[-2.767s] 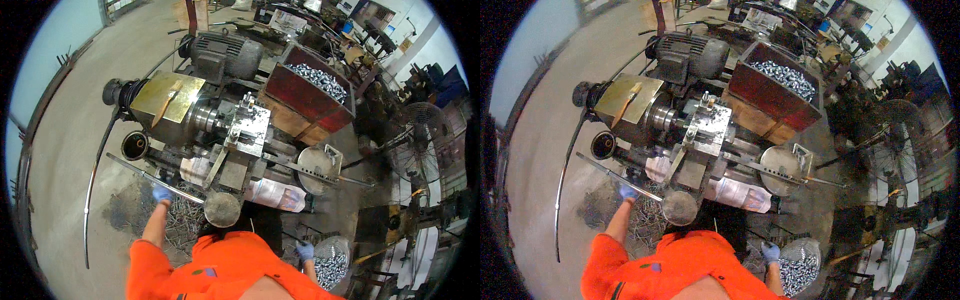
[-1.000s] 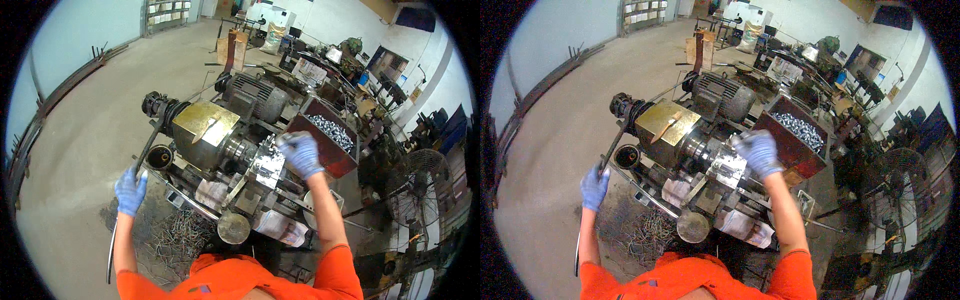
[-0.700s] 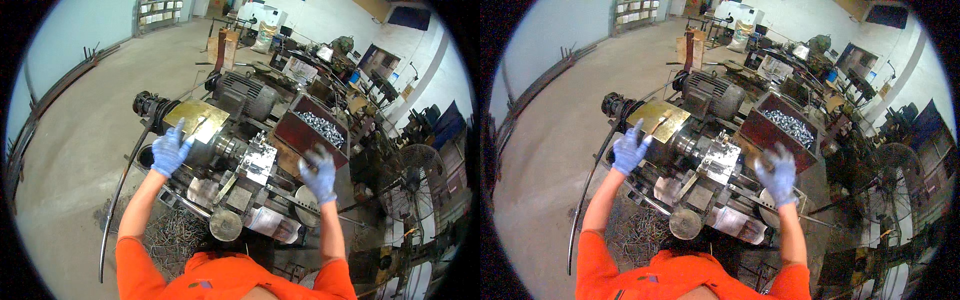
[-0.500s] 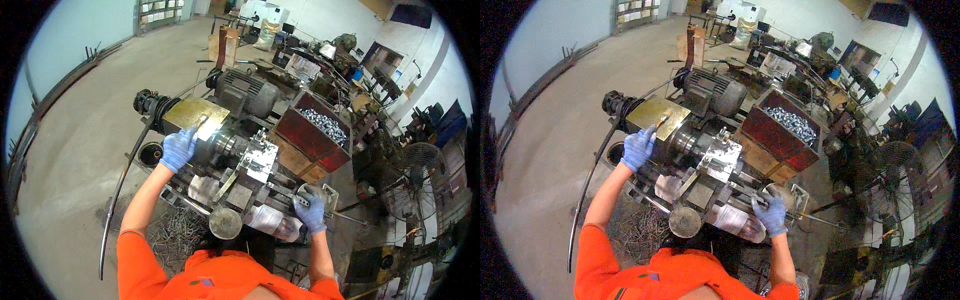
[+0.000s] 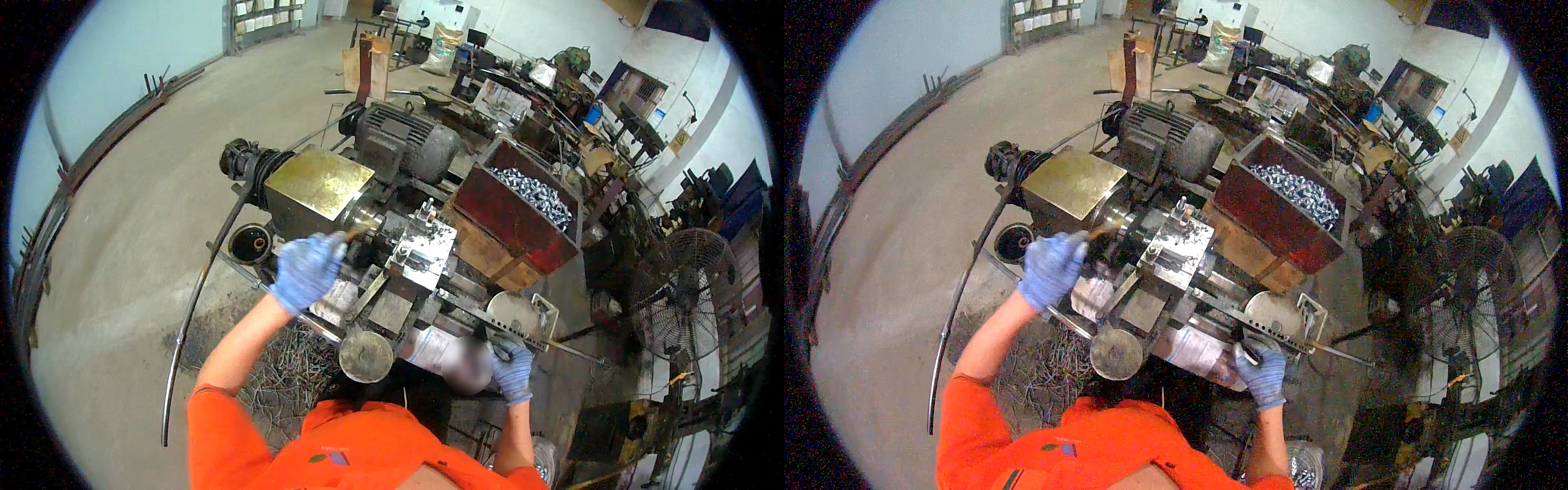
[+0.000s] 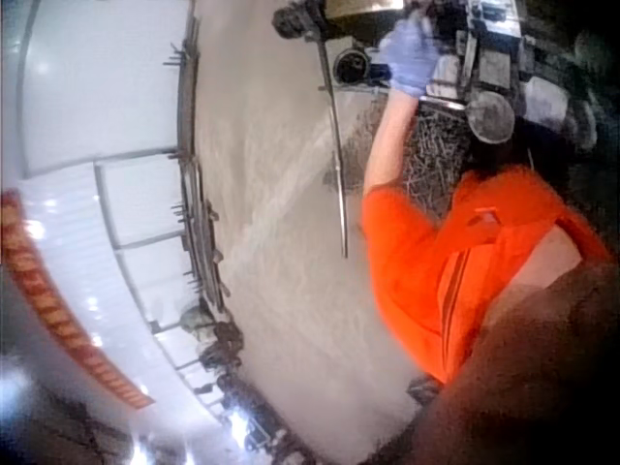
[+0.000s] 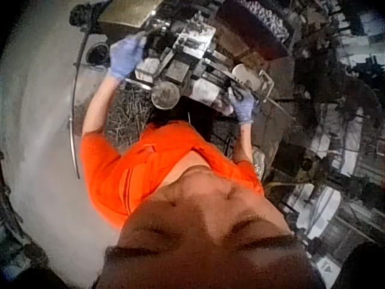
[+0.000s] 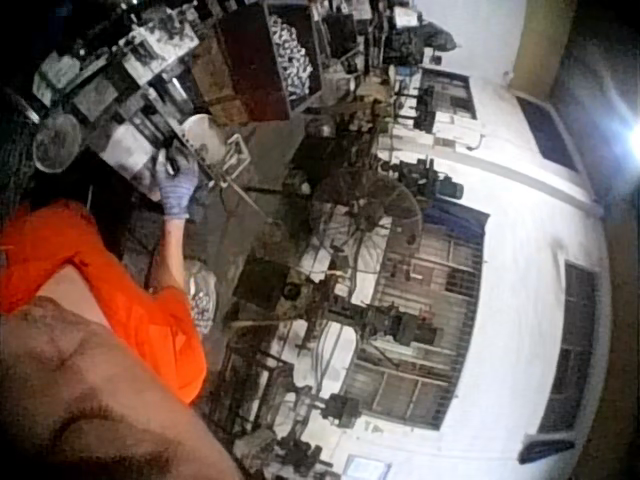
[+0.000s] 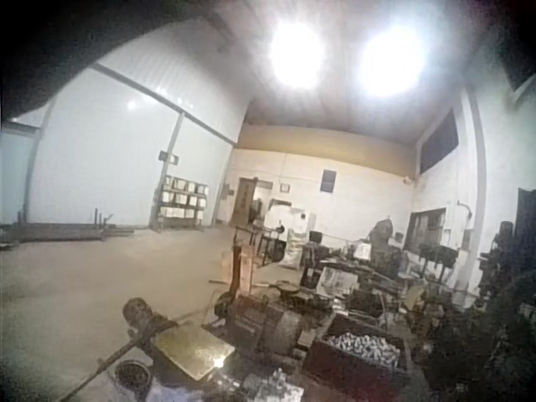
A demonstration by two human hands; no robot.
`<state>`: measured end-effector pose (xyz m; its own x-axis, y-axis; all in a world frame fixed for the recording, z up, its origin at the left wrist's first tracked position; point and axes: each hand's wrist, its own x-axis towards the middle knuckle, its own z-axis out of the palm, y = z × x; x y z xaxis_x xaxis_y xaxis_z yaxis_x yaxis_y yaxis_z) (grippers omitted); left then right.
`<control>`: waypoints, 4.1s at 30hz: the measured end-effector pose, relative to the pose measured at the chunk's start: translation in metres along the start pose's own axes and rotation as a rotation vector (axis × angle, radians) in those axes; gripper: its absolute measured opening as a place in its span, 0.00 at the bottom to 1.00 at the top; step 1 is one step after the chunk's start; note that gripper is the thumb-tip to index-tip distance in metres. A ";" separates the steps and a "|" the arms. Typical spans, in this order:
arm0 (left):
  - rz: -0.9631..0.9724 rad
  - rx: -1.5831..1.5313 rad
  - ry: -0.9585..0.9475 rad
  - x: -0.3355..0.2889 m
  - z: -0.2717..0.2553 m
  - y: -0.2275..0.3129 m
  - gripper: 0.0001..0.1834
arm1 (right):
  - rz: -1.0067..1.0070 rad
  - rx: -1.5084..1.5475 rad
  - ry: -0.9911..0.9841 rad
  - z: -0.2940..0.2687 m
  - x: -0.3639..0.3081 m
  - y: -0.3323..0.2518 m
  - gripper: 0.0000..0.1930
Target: The person operates a lathe machine to process metal components, using various levers to control the machine and handling finished parts from a bin.
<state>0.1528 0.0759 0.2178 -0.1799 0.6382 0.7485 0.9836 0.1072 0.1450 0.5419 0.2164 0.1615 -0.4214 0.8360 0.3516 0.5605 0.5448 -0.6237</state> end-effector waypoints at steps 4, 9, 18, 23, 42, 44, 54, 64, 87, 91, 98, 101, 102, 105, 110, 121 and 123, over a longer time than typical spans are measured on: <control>-0.004 -0.059 -0.033 0.005 0.052 0.018 0.09 | -0.037 -0.007 0.011 -0.009 0.000 -0.020 0.10; -0.040 -0.031 -0.152 -0.017 0.078 0.023 0.10 | -0.003 -0.048 0.107 -0.013 -0.018 0.000 0.09; -0.069 0.115 0.140 0.008 0.007 0.004 0.10 | 0.039 -0.148 0.035 -0.021 -0.051 0.017 0.08; -0.134 0.233 0.127 0.016 0.027 -0.054 0.11 | 0.247 -0.111 0.180 -0.032 -0.078 0.028 0.08; -0.567 -0.169 0.238 -0.006 -0.041 -0.049 0.23 | 1.436 -0.577 0.208 -0.174 -0.330 0.197 0.30; -0.527 -0.136 0.220 -0.007 -0.048 -0.044 0.23 | 1.434 -0.542 -0.143 -0.149 -0.319 0.202 0.33; -0.294 -0.046 0.068 -0.010 -0.038 -0.076 0.23 | 1.311 -0.570 -0.509 -0.114 -0.307 0.260 0.27; -0.685 -0.386 -0.189 -0.039 -0.018 -0.068 0.29 | 1.108 -0.255 0.125 -0.134 -0.233 0.182 0.28; -0.916 -1.931 -0.905 -0.058 0.078 0.163 0.26 | -0.432 0.275 0.278 0.047 -0.031 -0.078 0.17; -0.812 -1.732 -0.884 -0.054 0.078 0.162 0.23 | -0.356 0.246 0.127 0.052 -0.030 -0.076 0.18; -0.740 -1.624 -0.872 -0.047 0.069 0.155 0.22 | -0.337 0.286 0.125 0.048 -0.031 -0.080 0.14; -1.067 -1.891 -0.763 -0.051 0.065 0.162 0.21 | -0.323 0.432 0.234 0.055 -0.028 -0.082 0.11; -1.058 -1.908 -0.719 -0.053 0.070 0.162 0.20 | -0.318 0.482 0.248 0.057 -0.027 -0.083 0.11; -1.024 -1.971 -0.718 -0.060 0.084 0.160 0.20 | -0.362 0.456 0.256 0.063 -0.026 -0.080 0.08; -1.057 -1.975 -0.652 -0.057 0.080 0.167 0.21 | -0.402 0.394 0.270 0.064 -0.025 -0.082 0.08; -0.512 -1.480 -0.778 -0.044 0.081 0.140 0.19 | -0.441 0.147 0.207 0.050 -0.021 -0.096 0.15; -0.471 -1.347 -0.733 -0.047 0.085 0.140 0.19 | -0.436 0.015 0.131 0.047 -0.021 -0.091 0.15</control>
<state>0.2999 0.1253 0.1477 -0.0146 0.9971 0.0748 0.0469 -0.0740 0.9962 0.4661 0.1462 0.1778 -0.5211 0.5307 0.6684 0.3404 0.8474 -0.4074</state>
